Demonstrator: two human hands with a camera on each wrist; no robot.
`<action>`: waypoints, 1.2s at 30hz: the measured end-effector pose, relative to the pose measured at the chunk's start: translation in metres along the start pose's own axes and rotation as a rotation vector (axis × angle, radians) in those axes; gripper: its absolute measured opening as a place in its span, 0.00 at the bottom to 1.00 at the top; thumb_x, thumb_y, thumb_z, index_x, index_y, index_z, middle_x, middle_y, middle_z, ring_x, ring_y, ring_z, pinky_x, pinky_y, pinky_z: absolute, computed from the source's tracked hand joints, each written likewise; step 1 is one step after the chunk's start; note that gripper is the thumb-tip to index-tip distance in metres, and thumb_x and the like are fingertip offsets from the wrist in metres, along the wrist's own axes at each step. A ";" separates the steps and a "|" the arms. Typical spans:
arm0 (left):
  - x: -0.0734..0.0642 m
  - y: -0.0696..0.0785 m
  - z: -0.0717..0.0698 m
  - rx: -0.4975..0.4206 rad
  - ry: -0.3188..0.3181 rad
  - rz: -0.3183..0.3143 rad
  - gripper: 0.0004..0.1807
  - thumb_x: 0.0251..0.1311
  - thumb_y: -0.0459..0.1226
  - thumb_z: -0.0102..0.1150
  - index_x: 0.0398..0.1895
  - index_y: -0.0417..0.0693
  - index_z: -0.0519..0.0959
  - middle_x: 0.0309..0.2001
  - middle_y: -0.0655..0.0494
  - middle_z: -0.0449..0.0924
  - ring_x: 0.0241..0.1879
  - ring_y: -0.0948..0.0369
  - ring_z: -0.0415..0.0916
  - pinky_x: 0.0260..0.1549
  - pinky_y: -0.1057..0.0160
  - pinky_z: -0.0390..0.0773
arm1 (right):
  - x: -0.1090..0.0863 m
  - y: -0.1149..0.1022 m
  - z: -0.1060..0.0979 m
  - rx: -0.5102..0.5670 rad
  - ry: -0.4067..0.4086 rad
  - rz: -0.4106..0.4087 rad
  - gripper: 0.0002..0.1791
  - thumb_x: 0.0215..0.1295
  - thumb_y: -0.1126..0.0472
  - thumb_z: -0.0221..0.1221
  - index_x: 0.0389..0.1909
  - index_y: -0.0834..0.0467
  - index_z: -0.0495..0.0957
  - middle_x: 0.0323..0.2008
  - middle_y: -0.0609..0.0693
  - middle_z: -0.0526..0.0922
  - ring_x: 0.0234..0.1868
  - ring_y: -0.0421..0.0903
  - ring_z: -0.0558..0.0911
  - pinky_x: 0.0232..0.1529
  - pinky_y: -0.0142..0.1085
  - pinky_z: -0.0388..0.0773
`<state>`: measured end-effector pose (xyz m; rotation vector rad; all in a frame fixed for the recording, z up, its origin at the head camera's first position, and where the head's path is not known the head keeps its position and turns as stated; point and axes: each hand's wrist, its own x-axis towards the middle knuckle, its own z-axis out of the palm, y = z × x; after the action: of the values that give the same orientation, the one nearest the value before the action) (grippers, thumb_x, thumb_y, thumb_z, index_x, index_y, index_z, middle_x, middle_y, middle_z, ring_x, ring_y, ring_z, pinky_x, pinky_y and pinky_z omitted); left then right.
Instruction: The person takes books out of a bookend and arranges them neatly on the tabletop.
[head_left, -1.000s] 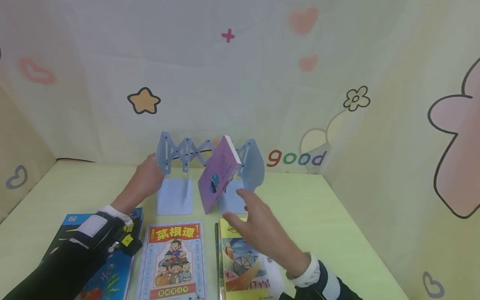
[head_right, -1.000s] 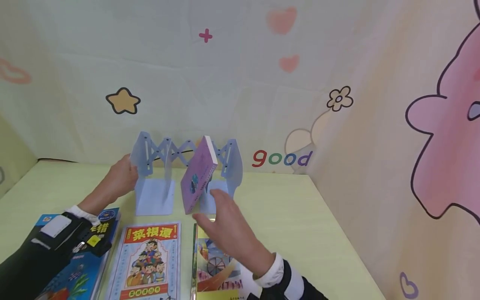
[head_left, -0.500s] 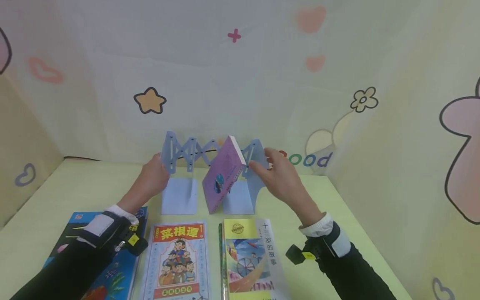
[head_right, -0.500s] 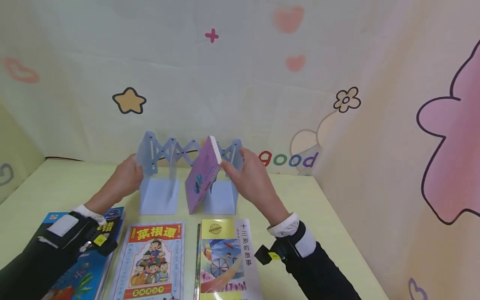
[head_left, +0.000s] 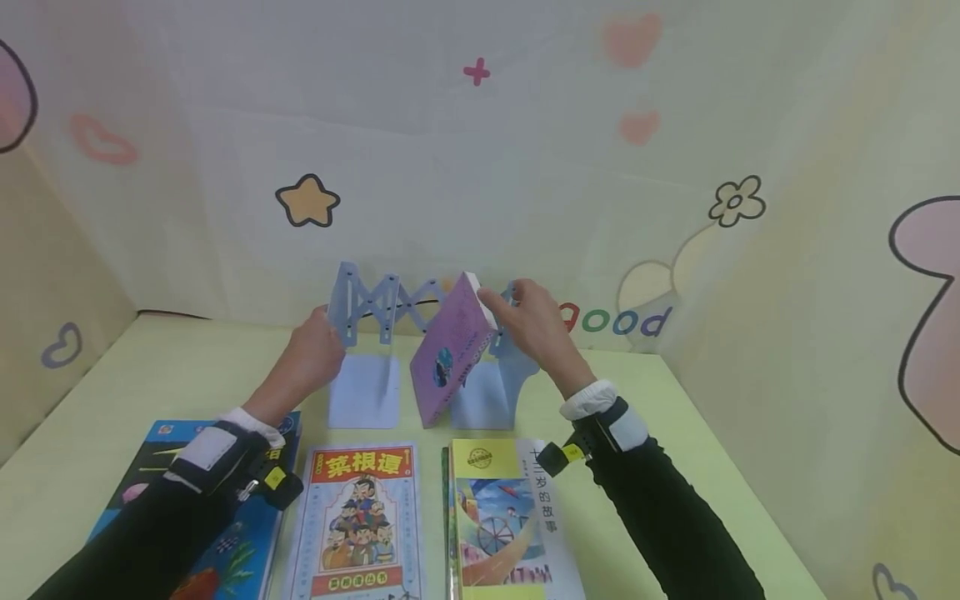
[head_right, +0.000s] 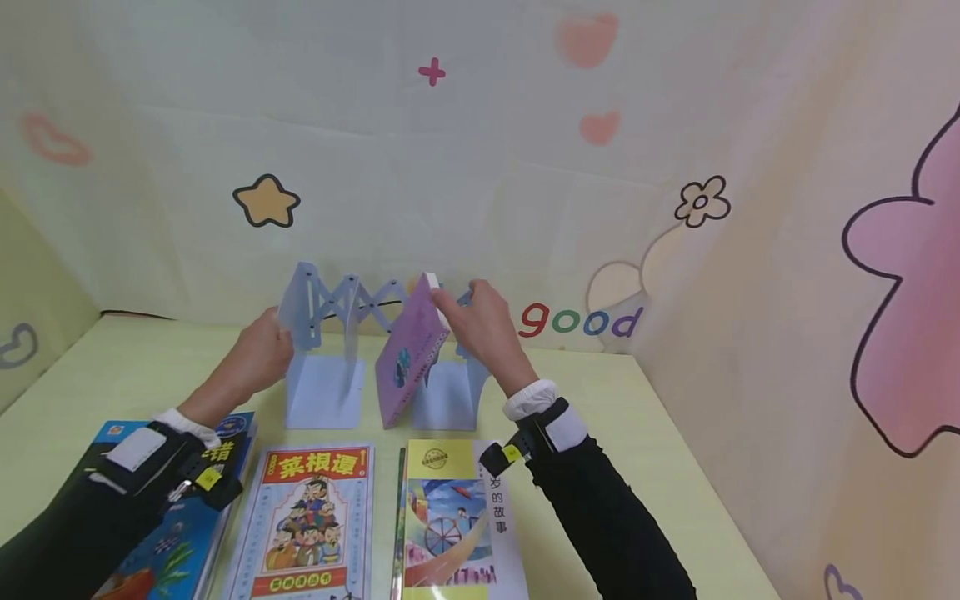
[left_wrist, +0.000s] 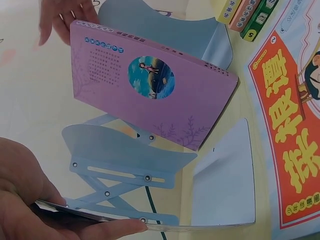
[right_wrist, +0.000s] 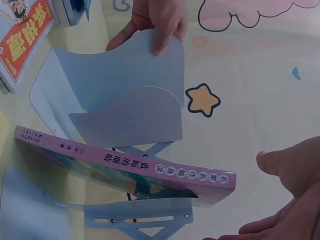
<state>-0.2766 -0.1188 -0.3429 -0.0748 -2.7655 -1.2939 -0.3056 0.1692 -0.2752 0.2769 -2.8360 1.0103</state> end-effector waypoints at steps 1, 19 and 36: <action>0.000 0.000 0.000 -0.001 0.000 -0.001 0.27 0.78 0.30 0.31 0.74 0.21 0.51 0.60 0.18 0.71 0.48 0.35 0.80 0.27 0.55 0.81 | 0.003 0.000 0.003 0.011 -0.007 0.012 0.35 0.75 0.39 0.55 0.57 0.70 0.73 0.44 0.62 0.79 0.40 0.55 0.78 0.43 0.46 0.78; -0.002 0.002 0.001 0.007 -0.004 -0.038 0.28 0.79 0.32 0.29 0.76 0.23 0.50 0.62 0.19 0.70 0.51 0.35 0.79 0.27 0.57 0.79 | 0.015 0.000 0.042 0.179 -0.159 0.104 0.22 0.77 0.56 0.57 0.65 0.63 0.75 0.54 0.60 0.84 0.50 0.55 0.85 0.52 0.49 0.81; -0.003 0.005 0.000 0.014 -0.004 -0.026 0.28 0.78 0.31 0.29 0.75 0.21 0.49 0.60 0.18 0.70 0.45 0.37 0.81 0.24 0.58 0.78 | -0.021 0.002 0.046 0.038 -0.034 -0.107 0.20 0.76 0.62 0.51 0.63 0.67 0.68 0.50 0.62 0.81 0.44 0.53 0.81 0.41 0.46 0.82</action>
<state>-0.2734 -0.1153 -0.3397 -0.0404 -2.7877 -1.2819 -0.2874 0.1443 -0.3150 0.4486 -2.7995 1.0476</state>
